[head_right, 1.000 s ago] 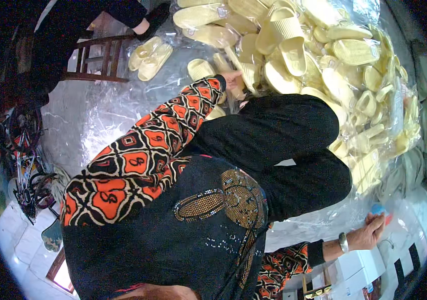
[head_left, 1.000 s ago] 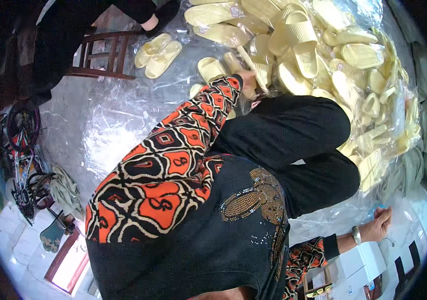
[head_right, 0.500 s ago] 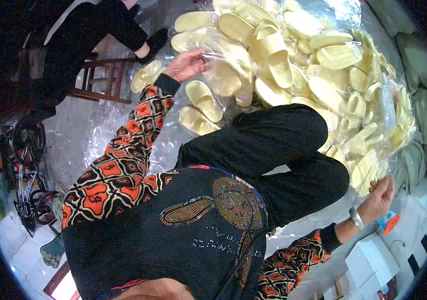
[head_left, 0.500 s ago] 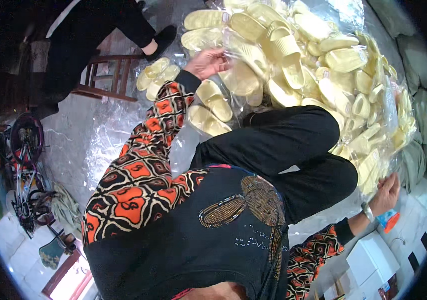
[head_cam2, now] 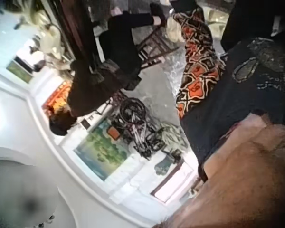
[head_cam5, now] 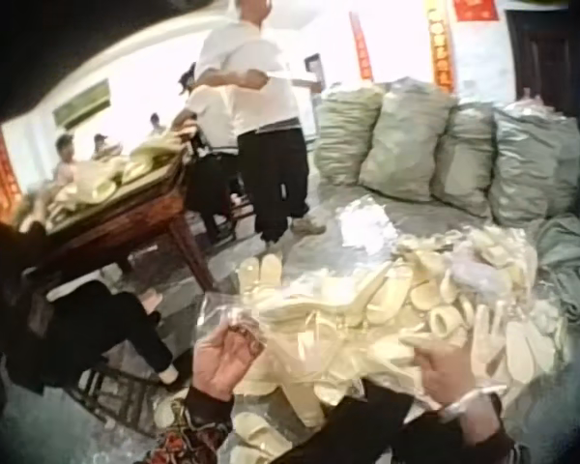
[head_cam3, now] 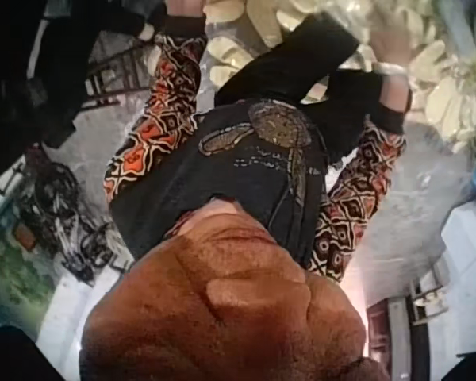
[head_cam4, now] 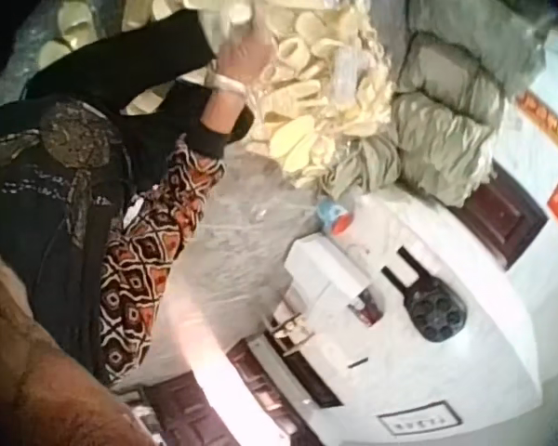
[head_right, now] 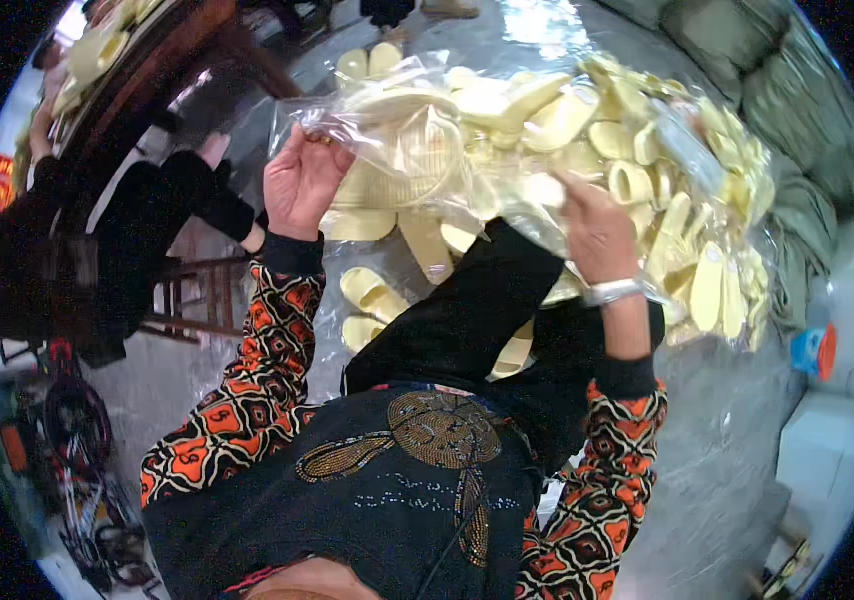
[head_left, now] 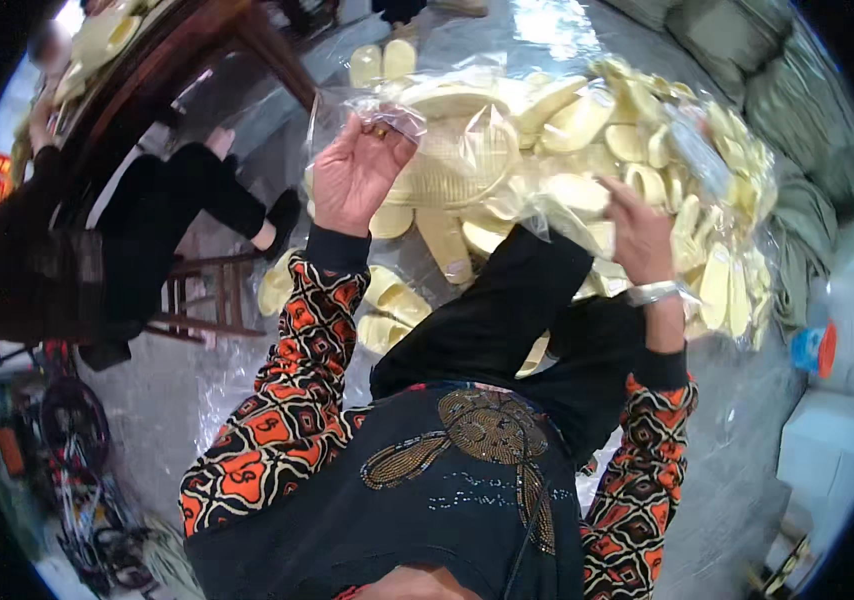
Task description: Manually picking up yellow shoe uppers and placing them into clear plastic bags for packaging.
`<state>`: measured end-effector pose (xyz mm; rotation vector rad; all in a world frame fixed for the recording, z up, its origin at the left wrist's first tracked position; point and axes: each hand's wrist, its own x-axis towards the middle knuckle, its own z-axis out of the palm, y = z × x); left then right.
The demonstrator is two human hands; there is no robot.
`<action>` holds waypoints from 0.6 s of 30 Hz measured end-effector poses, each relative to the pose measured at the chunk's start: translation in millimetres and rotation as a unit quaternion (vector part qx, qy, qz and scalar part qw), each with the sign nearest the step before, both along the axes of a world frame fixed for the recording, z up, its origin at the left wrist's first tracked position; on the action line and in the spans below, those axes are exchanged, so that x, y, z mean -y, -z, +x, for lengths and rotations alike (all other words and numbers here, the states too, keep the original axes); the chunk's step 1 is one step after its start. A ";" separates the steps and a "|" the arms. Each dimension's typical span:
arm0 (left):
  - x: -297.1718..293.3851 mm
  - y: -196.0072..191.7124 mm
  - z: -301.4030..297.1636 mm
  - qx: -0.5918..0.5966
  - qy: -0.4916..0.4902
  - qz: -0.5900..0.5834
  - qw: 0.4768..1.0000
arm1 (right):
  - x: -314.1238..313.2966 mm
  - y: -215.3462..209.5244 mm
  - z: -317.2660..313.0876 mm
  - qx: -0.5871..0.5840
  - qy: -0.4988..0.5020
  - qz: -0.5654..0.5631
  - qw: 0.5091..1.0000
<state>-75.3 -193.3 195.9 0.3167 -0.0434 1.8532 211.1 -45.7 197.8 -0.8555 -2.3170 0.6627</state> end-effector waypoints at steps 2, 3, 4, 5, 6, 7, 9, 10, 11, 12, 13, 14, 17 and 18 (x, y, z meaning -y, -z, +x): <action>-8.9 -7.1 8.5 -0.007 0.001 0.029 1.000 | 14.6 -21.8 -11.8 0.027 0.024 -0.125 0.991; -14.8 -9.2 14.6 -0.004 -0.006 0.021 1.000 | 15.3 -10.1 -8.7 -0.034 0.010 -0.096 0.995; -19.7 -8.3 18.5 -0.002 0.001 0.023 1.000 | 15.4 -15.1 -5.5 -0.007 -0.012 -0.190 0.982; -24.2 -6.1 22.4 -0.001 0.002 0.031 1.000 | 13.1 -10.8 -0.4 -0.008 -0.019 -0.249 0.968; -28.0 -4.7 26.2 0.001 0.002 0.039 0.999 | 10.8 -6.5 4.0 -0.009 -0.028 -0.307 0.951; -31.2 -4.9 30.4 0.003 0.007 0.040 0.999 | 13.5 -13.7 7.8 -0.008 -0.023 -0.306 0.952; -32.5 -2.7 37.0 -0.001 0.011 0.023 1.000 | 22.6 -29.9 7.7 -0.086 -0.055 -0.418 0.903; -33.1 -0.6 40.4 -0.001 0.010 0.024 1.000 | 24.0 -31.3 3.2 -0.085 -0.056 -0.417 0.903; -33.0 3.3 43.4 0.001 0.011 0.023 1.000 | 26.2 -32.6 -2.9 -0.071 -0.038 -0.401 0.913; -32.4 7.4 45.3 0.002 0.011 0.021 1.000 | 27.7 -33.6 -8.3 -0.058 -0.022 -0.384 0.921; -33.2 10.9 47.1 0.010 0.018 0.018 1.000 | 28.3 -32.5 -10.2 -0.056 -0.011 -0.375 0.925; -32.8 13.0 47.1 0.010 0.017 0.022 1.000 | 25.5 -26.5 -11.7 -0.056 -0.011 -0.372 0.926; -23.6 26.2 34.0 -0.056 0.016 -0.127 0.990 | 16.7 -25.1 -24.6 -0.071 0.005 -0.130 0.989; -20.2 37.9 24.7 -0.055 0.009 -0.126 0.990 | 12.8 -26.3 -30.0 -0.070 -0.002 -0.129 0.989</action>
